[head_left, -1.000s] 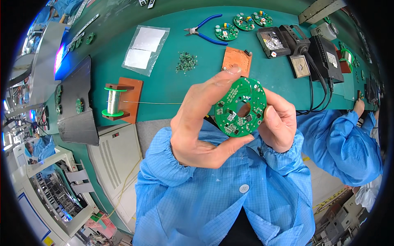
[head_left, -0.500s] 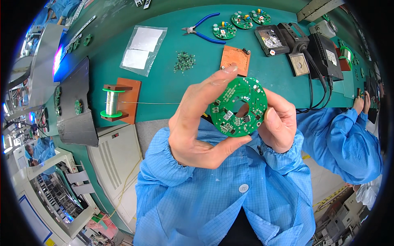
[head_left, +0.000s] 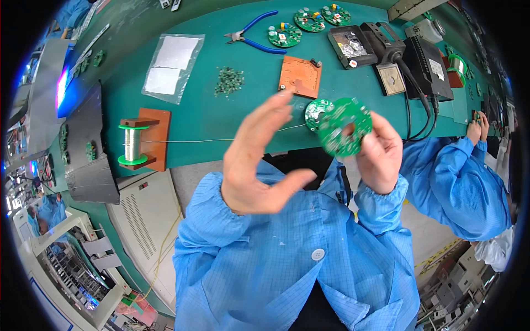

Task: The person assembles electronic circuit boards by mounting components onto each board in a fixture, soldering connections with a soldering iron and solder wire, and placing the completed boards onto a conveyor belt.

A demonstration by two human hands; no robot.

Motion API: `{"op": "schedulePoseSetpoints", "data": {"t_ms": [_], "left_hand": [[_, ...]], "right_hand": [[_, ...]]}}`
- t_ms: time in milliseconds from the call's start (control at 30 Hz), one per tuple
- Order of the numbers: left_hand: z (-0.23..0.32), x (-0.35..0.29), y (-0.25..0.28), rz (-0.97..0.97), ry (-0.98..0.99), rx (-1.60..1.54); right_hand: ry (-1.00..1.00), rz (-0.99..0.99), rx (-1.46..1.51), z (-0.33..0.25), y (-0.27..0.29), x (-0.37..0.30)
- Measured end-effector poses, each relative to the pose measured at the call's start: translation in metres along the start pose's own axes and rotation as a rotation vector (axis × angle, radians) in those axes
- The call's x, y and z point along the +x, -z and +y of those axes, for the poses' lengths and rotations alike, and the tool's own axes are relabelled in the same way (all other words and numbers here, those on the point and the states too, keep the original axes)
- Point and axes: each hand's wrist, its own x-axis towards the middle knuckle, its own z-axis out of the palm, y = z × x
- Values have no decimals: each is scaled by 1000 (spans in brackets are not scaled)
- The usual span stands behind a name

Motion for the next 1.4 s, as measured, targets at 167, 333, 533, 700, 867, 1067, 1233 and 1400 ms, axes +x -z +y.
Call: {"op": "schedulePoseSetpoints", "data": {"t_ms": [167, 333, 533, 700, 867, 1067, 1233, 1400], "left_hand": [[-48, -11, -6, 38, 123, 221], [-76, 9, -17, 74, 82, 326], [-99, 23, -26, -106, 186, 389], [-101, 21, -26, -115, 133, 425], [-88, 3, -29, -124, 143, 452], [-51, -10, -31, 48, 17, 351], [-22, -12, -48, 92, 275, -315], [-24, -6, -36, 148, 198, -403]], "right_hand": [[-197, 290, -324, 13, 66, 15], [-234, 437, -681, 23, 75, 20], [441, -16, -1399, 19, 30, 18], [346, -81, -1495, 34, 7, 24], [354, -58, -1463, 18, 14, 19], [407, -33, -1078, 3, 11, 6], [679, 24, -1125, 8, -17, -4], [650, -22, -714, 10, -17, -9]]}}
